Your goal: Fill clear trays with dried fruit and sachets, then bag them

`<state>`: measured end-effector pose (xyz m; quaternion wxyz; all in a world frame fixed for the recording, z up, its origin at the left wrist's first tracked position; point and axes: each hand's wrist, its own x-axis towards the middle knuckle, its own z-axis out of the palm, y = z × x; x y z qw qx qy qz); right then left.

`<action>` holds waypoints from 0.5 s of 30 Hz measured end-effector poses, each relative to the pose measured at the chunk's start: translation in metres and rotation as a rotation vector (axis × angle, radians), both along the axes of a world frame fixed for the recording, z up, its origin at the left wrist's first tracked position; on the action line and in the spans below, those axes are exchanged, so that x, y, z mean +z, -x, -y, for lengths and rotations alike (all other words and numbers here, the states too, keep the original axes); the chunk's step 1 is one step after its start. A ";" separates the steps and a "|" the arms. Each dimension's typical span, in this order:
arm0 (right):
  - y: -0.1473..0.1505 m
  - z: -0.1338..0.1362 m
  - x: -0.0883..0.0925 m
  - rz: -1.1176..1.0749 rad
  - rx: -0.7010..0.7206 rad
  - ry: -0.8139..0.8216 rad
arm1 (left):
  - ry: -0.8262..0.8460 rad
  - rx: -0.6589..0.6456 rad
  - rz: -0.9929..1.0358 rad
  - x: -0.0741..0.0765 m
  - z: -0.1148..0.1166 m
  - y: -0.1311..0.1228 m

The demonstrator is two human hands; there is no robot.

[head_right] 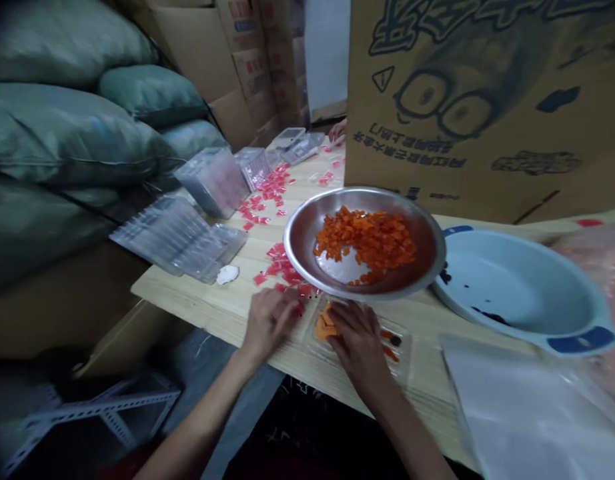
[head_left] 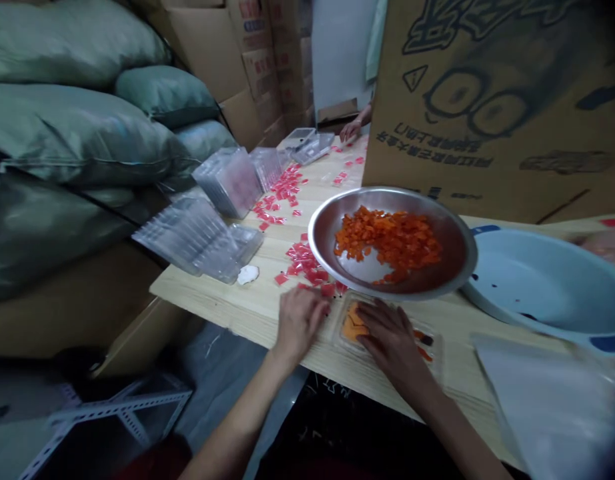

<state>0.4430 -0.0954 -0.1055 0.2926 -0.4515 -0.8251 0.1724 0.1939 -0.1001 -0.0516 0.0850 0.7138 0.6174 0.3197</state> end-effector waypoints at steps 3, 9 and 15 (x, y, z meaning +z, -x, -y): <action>-0.017 0.007 0.001 -0.082 -0.038 -0.038 | 0.003 0.371 -0.027 0.022 -0.038 0.084; -0.054 0.033 0.012 -0.244 -0.082 0.078 | 0.280 0.551 -0.027 0.049 -0.104 0.207; -0.067 0.057 0.014 -0.326 -0.136 0.104 | 0.502 0.570 0.013 0.036 -0.115 0.235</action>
